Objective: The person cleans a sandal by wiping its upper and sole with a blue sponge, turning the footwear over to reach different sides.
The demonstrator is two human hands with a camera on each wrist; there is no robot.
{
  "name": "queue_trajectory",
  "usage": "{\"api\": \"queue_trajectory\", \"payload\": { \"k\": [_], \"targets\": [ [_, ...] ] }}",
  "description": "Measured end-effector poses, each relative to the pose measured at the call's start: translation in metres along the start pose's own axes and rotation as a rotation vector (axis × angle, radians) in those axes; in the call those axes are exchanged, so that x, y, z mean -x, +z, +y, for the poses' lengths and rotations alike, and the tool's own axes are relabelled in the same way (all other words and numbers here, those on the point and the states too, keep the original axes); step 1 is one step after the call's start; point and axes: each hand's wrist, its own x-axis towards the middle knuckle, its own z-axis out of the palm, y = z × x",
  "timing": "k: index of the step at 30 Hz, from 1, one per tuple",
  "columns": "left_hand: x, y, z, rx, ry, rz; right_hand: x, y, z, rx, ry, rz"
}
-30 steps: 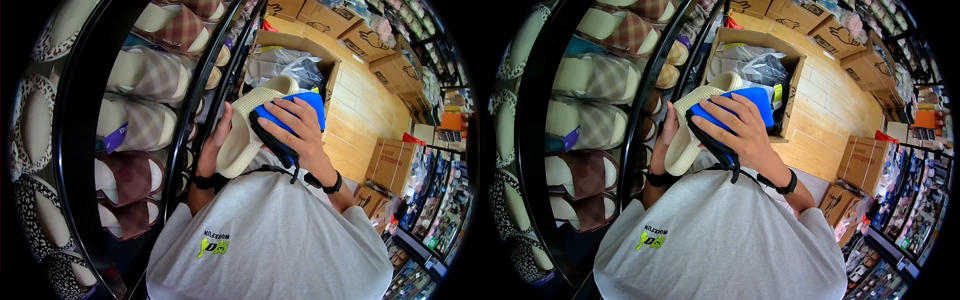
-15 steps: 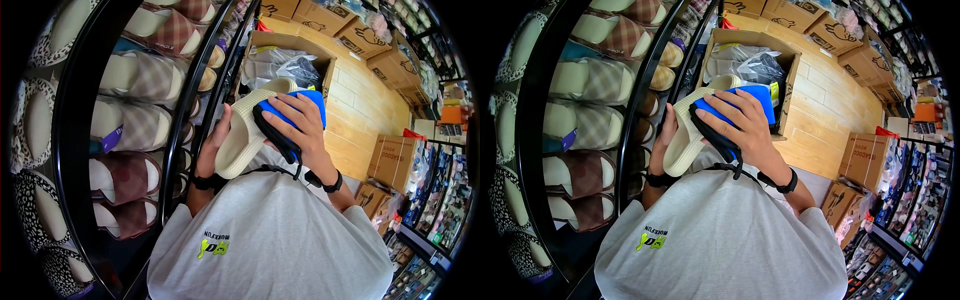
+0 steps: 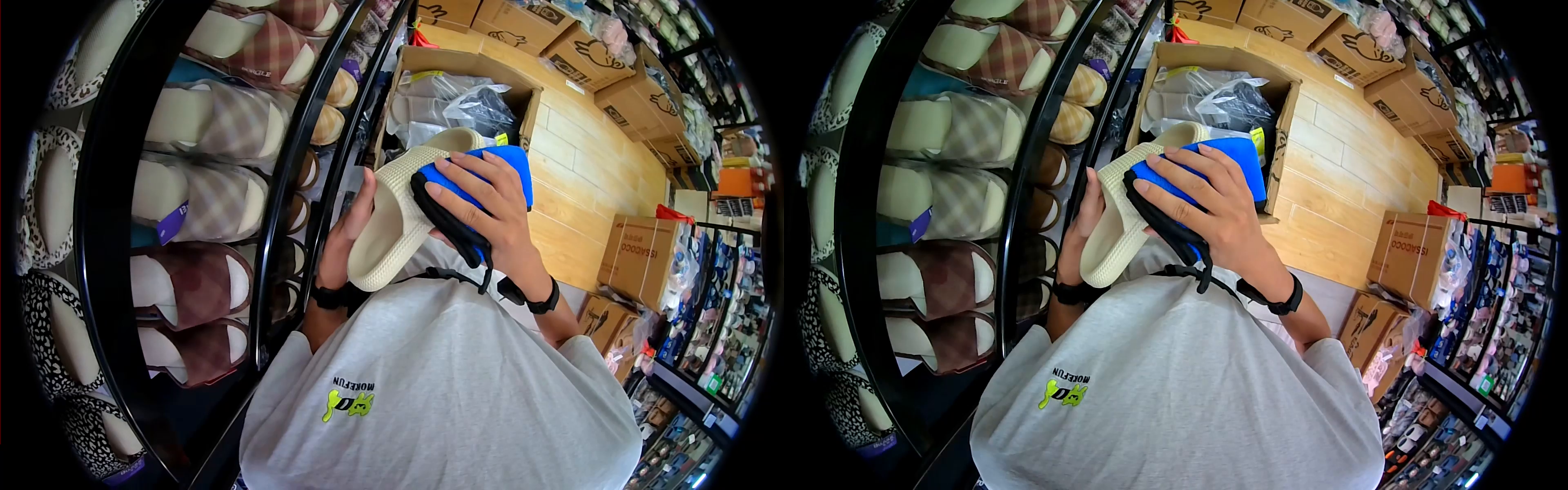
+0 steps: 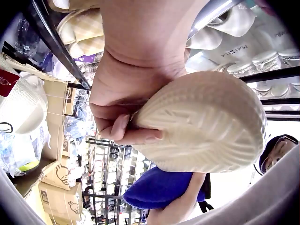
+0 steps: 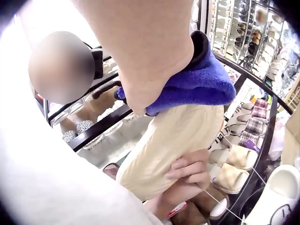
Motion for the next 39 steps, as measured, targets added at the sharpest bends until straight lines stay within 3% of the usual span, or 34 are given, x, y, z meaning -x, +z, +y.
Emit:
{"api": "queue_trajectory", "payload": {
  "k": [9,15,21,39],
  "targets": [
    [-0.004,0.003,-0.003,-0.013,0.001,-0.021,0.001,-0.010,0.004,0.044,0.047,0.026],
    [-0.004,0.002,-0.003,-0.023,-0.007,-0.027,0.013,-0.002,-0.003,0.063,-0.062,0.002],
    [-0.002,-0.001,-0.001,-0.024,-0.022,-0.015,0.008,-0.005,0.004,0.055,0.077,0.051],
    [0.000,-0.008,0.011,-0.025,-0.015,-0.020,-0.004,0.011,0.002,0.029,0.064,0.035]
  ]
}}
